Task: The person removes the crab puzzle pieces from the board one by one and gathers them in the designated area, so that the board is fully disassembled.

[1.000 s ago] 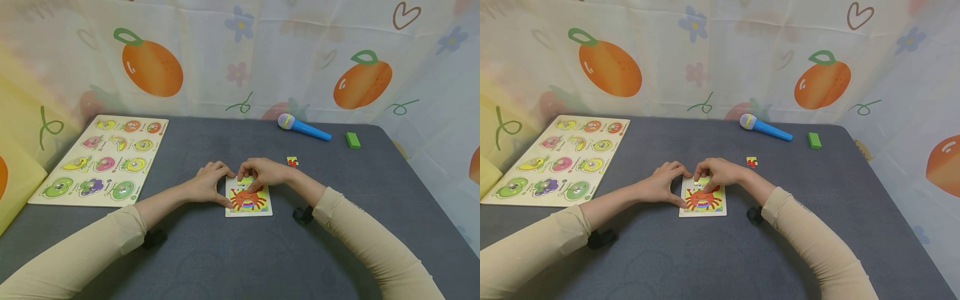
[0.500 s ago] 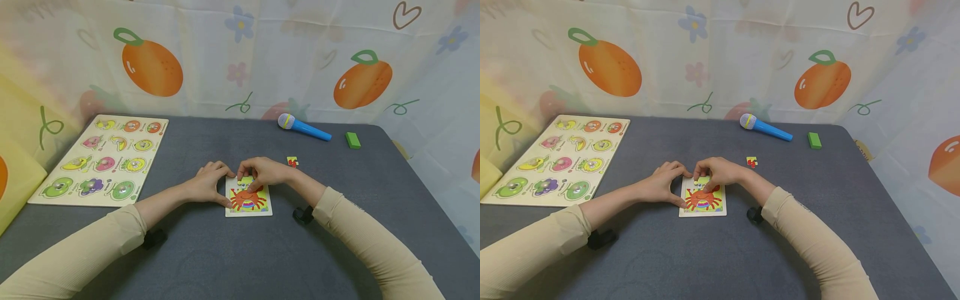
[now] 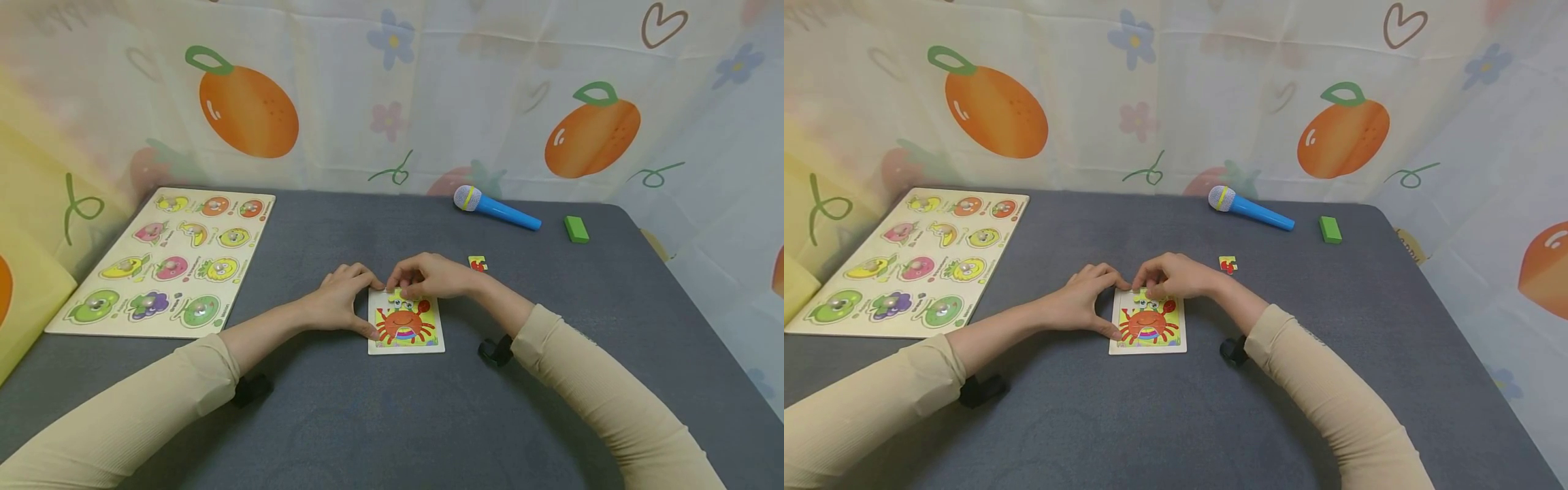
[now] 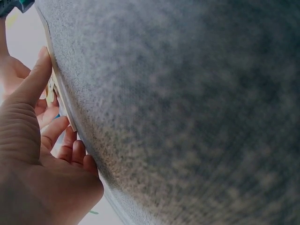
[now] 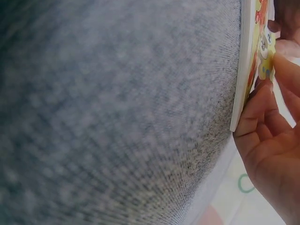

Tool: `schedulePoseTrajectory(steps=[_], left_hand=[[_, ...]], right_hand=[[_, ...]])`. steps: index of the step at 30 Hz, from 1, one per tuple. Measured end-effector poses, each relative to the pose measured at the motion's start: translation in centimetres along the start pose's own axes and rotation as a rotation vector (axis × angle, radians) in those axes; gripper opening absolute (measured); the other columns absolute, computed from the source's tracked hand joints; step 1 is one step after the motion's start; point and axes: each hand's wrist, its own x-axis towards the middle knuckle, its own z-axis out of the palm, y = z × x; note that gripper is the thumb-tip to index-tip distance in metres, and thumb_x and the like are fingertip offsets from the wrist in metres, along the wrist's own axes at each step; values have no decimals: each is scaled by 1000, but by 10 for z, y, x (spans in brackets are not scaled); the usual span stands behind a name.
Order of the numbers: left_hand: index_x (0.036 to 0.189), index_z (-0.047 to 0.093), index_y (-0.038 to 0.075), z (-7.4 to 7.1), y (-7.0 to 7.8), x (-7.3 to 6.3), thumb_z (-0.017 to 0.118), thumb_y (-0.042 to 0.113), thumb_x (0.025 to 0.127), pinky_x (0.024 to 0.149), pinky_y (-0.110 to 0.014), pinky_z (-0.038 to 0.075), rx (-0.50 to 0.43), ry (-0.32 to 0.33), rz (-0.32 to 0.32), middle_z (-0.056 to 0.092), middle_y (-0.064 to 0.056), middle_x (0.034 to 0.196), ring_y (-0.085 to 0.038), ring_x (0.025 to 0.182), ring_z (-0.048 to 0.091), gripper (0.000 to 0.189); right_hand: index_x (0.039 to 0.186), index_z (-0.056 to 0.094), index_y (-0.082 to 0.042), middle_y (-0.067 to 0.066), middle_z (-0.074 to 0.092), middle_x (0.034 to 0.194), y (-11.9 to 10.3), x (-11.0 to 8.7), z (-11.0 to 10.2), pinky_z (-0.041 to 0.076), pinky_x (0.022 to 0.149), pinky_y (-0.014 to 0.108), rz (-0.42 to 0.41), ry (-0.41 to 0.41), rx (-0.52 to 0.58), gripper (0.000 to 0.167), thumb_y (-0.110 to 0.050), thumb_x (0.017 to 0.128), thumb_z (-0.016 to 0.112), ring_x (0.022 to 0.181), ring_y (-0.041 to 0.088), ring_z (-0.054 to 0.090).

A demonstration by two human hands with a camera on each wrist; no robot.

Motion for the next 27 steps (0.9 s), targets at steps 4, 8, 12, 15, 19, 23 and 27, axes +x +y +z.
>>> schedulePoseTrajectory(steps=[4,8,12,15,19,23,27], left_hand=[[129,59,14,0,0,0,90,45,66,95,-46,34,-3,1,2,51,-8,131,-27,117,42,76],[129,59,14,0,0,0,90,45,66,93,-45,34,-3,1,0,51,-8,131,-26,116,42,77],[128,59,14,0,0,0,90,45,65,93,-45,34,-1,1,-3,51,-8,131,-26,116,42,77],[128,60,14,0,1,0,90,45,65,93,-45,34,-1,2,-3,52,-8,131,-26,116,42,77],[128,60,14,0,1,0,90,45,65,93,-44,34,0,4,-3,52,-8,130,-26,116,42,77],[128,60,14,0,1,0,90,45,65,93,-44,34,1,3,-4,52,-7,130,-26,117,42,77],[128,60,14,0,0,0,90,45,65,93,-45,34,4,3,-2,52,-7,130,-27,117,42,77]], right_hand=[[115,69,-8,4,65,93,-1,-1,-2,45,75,25,30,13,1,22,-11,95,61,80,11,53],[112,68,-5,7,67,95,-1,-2,-3,47,77,25,41,25,5,20,-10,94,63,82,11,56],[109,67,-4,7,65,94,0,-2,-3,47,78,26,44,31,29,17,-10,94,64,82,12,56],[108,66,-2,7,65,93,0,-1,-3,47,78,26,38,29,46,16,-9,94,63,82,12,56],[109,66,-1,7,64,93,-1,-2,-4,47,78,26,34,27,62,16,-8,95,62,82,11,56],[109,65,-1,7,64,93,-1,-1,-4,47,78,26,39,28,65,16,-7,95,62,82,12,55],[109,65,-2,6,64,93,-1,-1,-3,47,78,26,48,30,66,16,-7,95,62,82,12,56]])
